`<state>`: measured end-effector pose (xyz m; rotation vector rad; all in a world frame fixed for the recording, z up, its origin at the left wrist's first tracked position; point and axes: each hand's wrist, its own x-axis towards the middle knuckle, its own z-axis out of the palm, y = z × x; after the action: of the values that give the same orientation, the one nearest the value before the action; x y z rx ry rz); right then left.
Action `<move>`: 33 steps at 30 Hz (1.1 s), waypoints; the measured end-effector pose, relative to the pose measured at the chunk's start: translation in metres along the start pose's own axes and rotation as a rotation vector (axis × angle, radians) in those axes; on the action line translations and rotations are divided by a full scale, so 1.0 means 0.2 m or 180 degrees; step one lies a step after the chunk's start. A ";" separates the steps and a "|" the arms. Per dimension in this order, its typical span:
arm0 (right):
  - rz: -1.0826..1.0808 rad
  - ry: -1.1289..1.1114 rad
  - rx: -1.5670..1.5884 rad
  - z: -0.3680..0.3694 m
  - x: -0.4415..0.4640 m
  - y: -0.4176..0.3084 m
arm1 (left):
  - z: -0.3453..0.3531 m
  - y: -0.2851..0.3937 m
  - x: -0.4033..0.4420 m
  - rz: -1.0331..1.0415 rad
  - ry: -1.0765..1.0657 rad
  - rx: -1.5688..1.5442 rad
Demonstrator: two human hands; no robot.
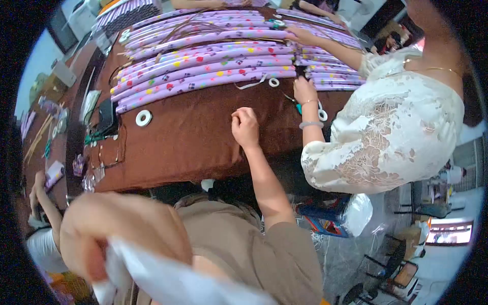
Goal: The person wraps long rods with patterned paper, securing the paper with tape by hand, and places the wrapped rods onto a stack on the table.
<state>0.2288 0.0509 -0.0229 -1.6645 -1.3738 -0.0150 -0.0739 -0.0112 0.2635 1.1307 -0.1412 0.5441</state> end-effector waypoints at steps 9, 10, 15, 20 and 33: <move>0.0040 0.0102 0.0041 0.02 -0.01 0.04 | 0.10 -0.20 -0.50 0.0098 0.0109 0.0069; 0.0043 0.0087 0.0047 0.02 -0.01 0.03 | 0.09 -0.21 -0.51 0.0112 0.0137 0.0086; -0.0043 0.0060 0.0126 0.00 0.01 -0.01 | -0.05 -0.23 -0.33 0.0188 0.0353 0.0341; -0.0274 -0.0065 -0.0298 0.00 0.02 -0.01 | -0.07 -0.30 -0.10 0.0162 0.1034 0.0962; -0.0209 -0.0227 -0.0337 0.04 -0.01 0.01 | -0.45 -0.27 -0.30 0.0661 0.2118 0.1604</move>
<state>0.2265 0.0546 -0.0293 -1.7208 -1.5038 -0.0678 -0.1141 0.0313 0.1573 1.3650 0.4850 1.1566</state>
